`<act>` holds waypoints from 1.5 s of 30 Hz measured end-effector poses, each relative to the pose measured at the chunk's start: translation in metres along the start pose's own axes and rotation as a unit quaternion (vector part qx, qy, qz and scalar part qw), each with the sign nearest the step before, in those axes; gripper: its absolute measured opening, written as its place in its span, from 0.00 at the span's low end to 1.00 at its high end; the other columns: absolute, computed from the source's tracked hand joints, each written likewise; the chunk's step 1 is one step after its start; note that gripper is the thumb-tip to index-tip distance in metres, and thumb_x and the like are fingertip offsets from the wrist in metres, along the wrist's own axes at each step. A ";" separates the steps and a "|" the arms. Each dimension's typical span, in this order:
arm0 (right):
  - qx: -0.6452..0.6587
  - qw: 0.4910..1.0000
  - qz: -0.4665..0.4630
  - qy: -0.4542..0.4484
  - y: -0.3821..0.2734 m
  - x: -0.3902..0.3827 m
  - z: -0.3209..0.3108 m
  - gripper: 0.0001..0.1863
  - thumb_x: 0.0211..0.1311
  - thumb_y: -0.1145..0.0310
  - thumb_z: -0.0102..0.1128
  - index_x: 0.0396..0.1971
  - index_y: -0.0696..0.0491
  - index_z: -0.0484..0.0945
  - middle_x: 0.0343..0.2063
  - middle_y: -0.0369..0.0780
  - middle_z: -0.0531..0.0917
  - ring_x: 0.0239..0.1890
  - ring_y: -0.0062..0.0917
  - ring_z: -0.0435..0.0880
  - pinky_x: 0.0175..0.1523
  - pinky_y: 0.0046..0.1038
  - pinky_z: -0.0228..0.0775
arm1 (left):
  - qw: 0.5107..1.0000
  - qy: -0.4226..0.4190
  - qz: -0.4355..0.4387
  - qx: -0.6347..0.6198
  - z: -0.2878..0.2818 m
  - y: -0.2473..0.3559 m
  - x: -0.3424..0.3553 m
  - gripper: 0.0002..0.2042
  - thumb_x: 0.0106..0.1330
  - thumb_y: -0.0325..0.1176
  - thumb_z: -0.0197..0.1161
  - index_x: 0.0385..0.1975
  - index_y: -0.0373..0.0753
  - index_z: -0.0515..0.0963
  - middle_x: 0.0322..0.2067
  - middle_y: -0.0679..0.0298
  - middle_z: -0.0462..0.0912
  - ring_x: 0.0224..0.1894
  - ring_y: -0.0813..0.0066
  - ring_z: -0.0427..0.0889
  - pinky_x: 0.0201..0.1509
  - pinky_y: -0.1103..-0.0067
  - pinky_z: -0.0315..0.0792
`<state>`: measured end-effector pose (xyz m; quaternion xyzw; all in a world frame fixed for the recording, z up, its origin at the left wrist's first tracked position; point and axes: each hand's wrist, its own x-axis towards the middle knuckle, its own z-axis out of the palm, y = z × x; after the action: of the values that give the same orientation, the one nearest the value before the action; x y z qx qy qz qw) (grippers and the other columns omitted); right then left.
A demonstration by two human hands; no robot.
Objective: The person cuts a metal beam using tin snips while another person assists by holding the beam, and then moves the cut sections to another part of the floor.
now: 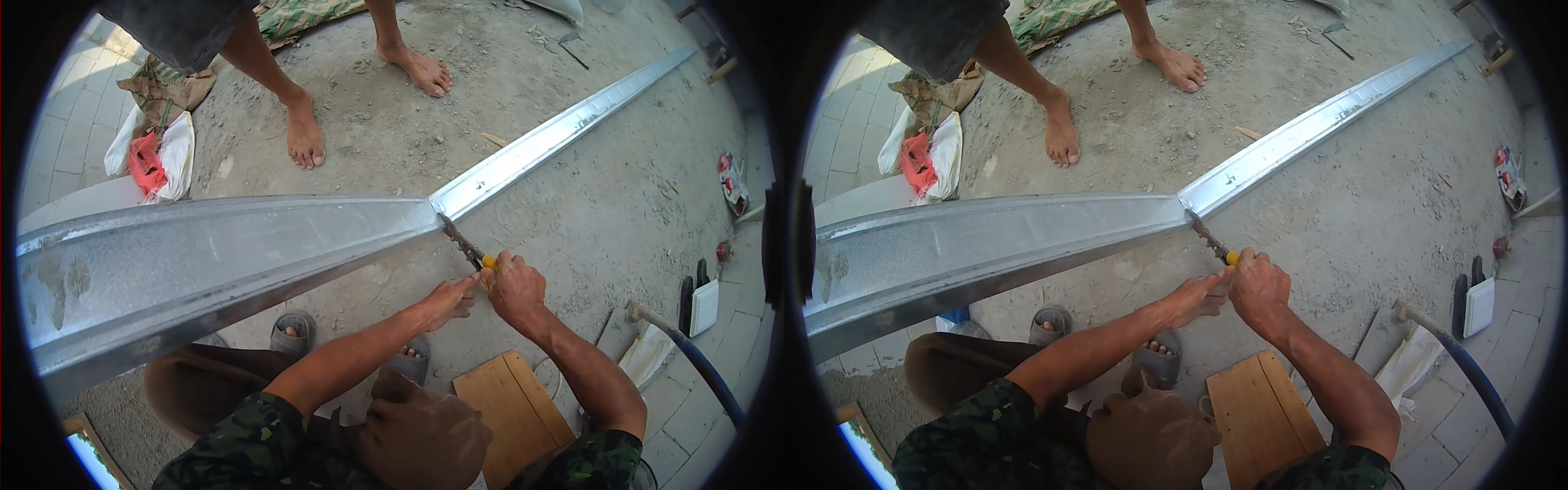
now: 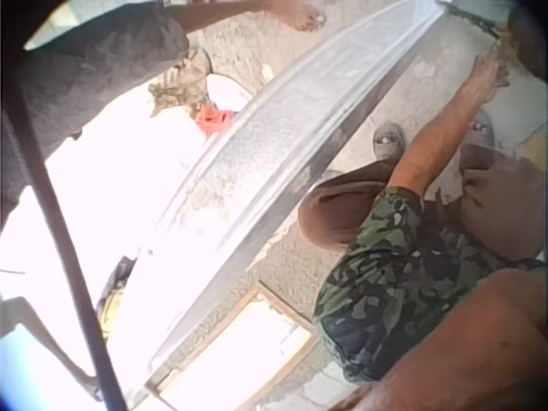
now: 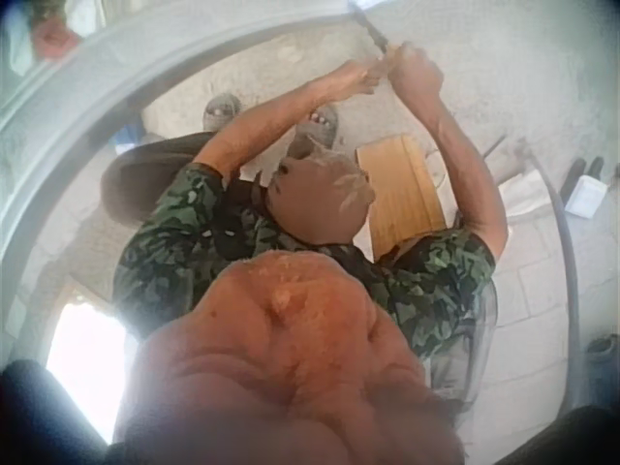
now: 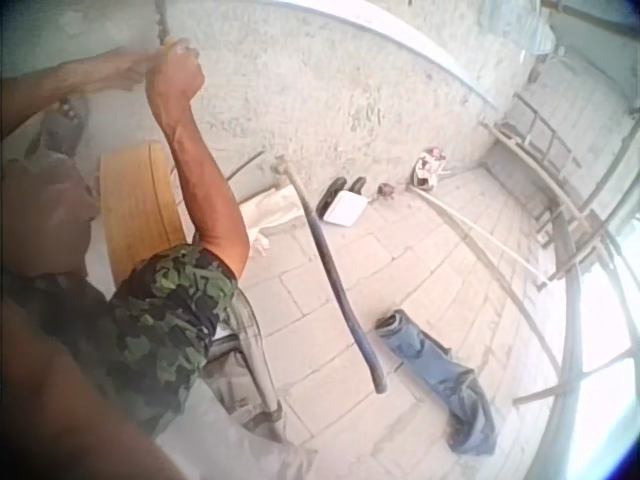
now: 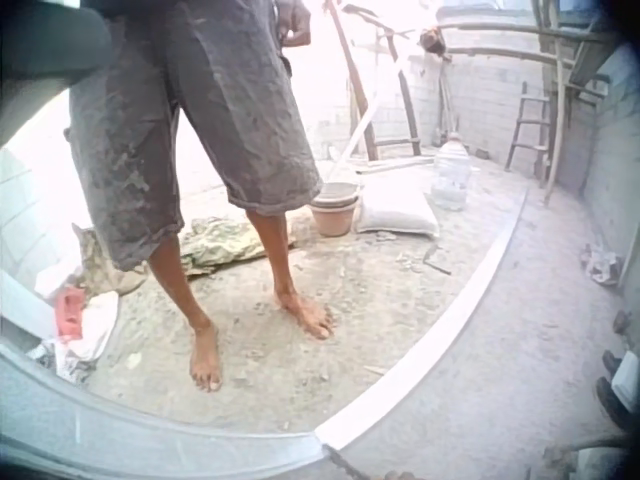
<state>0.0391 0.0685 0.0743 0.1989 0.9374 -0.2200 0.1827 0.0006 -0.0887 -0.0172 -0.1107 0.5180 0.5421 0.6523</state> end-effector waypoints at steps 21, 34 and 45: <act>-0.080 0.984 -0.141 0.069 -0.006 -0.011 0.024 0.06 0.55 0.71 0.56 0.28 0.57 0.69 0.24 0.46 0.75 0.22 0.36 0.82 0.24 0.33 0.75 | 0.938 -0.155 0.093 -0.296 0.033 -0.011 0.023 0.39 0.53 0.70 0.57 0.55 0.44 0.66 0.56 0.62 0.69 0.62 0.68 0.64 0.67 0.69 0.55; 0.034 0.987 -0.141 0.072 0.023 -0.014 0.058 0.15 0.54 0.66 0.62 0.34 0.58 0.69 0.30 0.49 0.74 0.36 0.44 0.79 0.42 0.42 0.71 | 0.918 0.044 0.106 -0.380 0.034 -0.045 0.059 0.15 0.53 0.46 0.65 0.33 0.45 0.74 0.32 0.70 0.74 0.37 0.77 0.72 0.44 0.76 0.66; 0.285 0.896 0.128 -0.315 0.038 0.015 0.030 0.47 0.42 0.56 0.70 0.56 0.71 0.58 0.53 0.59 0.72 0.57 0.43 0.73 0.58 0.34 0.66 | 0.944 0.066 0.097 -0.308 0.031 -0.035 0.043 0.21 0.53 0.47 0.65 0.40 0.38 0.75 0.35 0.63 0.77 0.39 0.72 0.76 0.45 0.75 0.69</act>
<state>0.0511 0.0895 0.0303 0.2810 0.6945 -0.5034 0.4305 0.0410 -0.0547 -0.0525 -0.2907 0.3760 0.7274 0.4950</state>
